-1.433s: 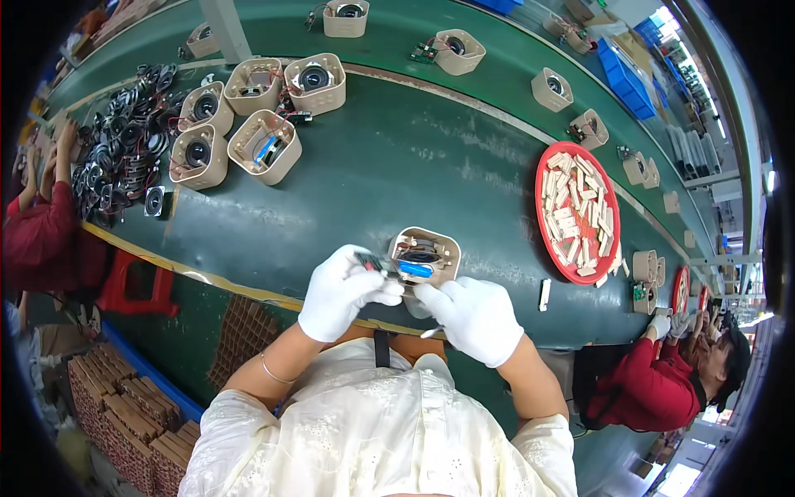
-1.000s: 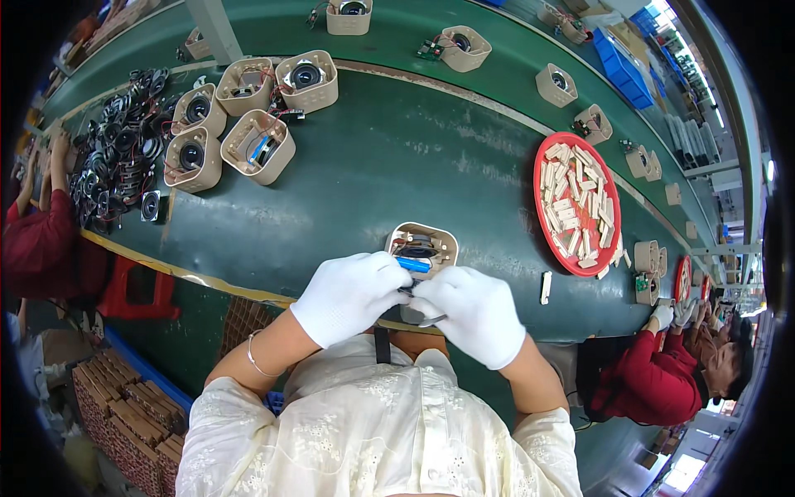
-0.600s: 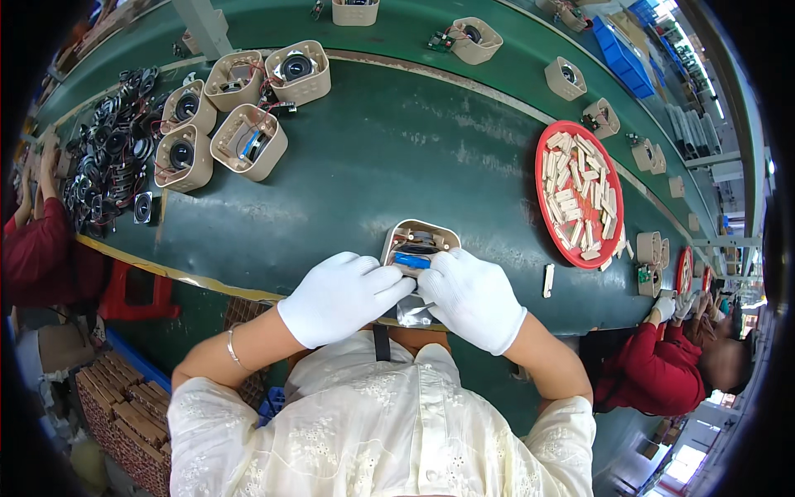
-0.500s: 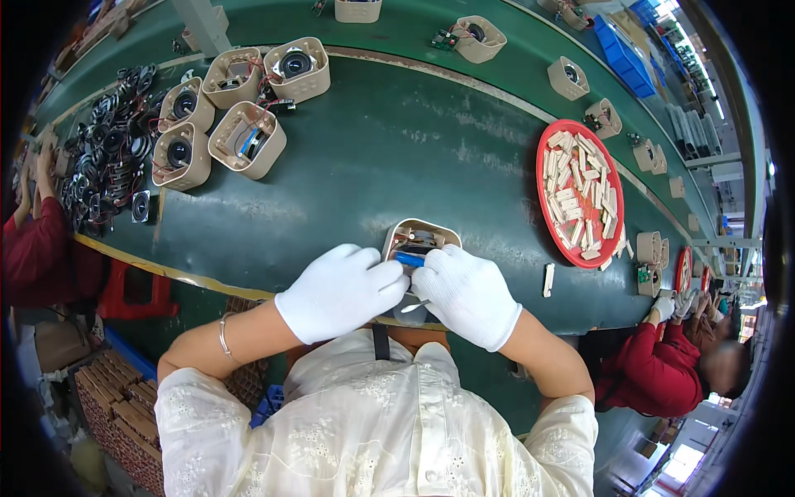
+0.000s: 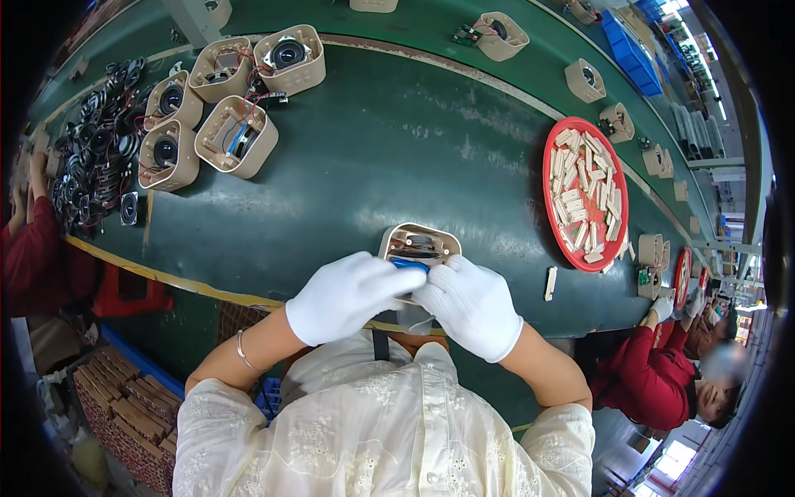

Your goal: Manually assemble electronic circuit components into plastic housings and secure them with mounting brackets at a production line.

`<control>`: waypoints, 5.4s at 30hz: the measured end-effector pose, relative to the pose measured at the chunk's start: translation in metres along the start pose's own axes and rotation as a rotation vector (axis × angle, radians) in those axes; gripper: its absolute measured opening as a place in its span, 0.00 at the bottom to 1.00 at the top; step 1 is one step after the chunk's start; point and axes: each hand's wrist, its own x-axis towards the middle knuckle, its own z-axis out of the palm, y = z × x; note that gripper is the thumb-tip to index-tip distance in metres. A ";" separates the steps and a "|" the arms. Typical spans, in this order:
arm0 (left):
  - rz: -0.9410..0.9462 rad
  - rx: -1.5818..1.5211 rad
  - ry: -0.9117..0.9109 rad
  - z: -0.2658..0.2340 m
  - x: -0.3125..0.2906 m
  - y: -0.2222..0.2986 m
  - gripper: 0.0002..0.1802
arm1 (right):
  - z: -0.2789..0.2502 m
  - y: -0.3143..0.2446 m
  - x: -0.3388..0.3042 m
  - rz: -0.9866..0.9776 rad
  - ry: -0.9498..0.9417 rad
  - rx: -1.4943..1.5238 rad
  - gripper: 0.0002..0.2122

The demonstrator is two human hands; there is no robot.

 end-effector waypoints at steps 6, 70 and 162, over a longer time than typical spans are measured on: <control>0.146 0.300 0.014 0.006 -0.008 0.004 0.23 | -0.004 0.007 0.000 0.225 0.108 0.499 0.05; 0.214 0.251 0.131 0.020 0.006 0.001 0.18 | -0.007 0.012 0.041 0.092 -0.076 0.014 0.05; -0.025 0.486 0.582 -0.039 0.218 -0.097 0.17 | -0.011 0.003 -0.044 0.766 0.647 0.575 0.09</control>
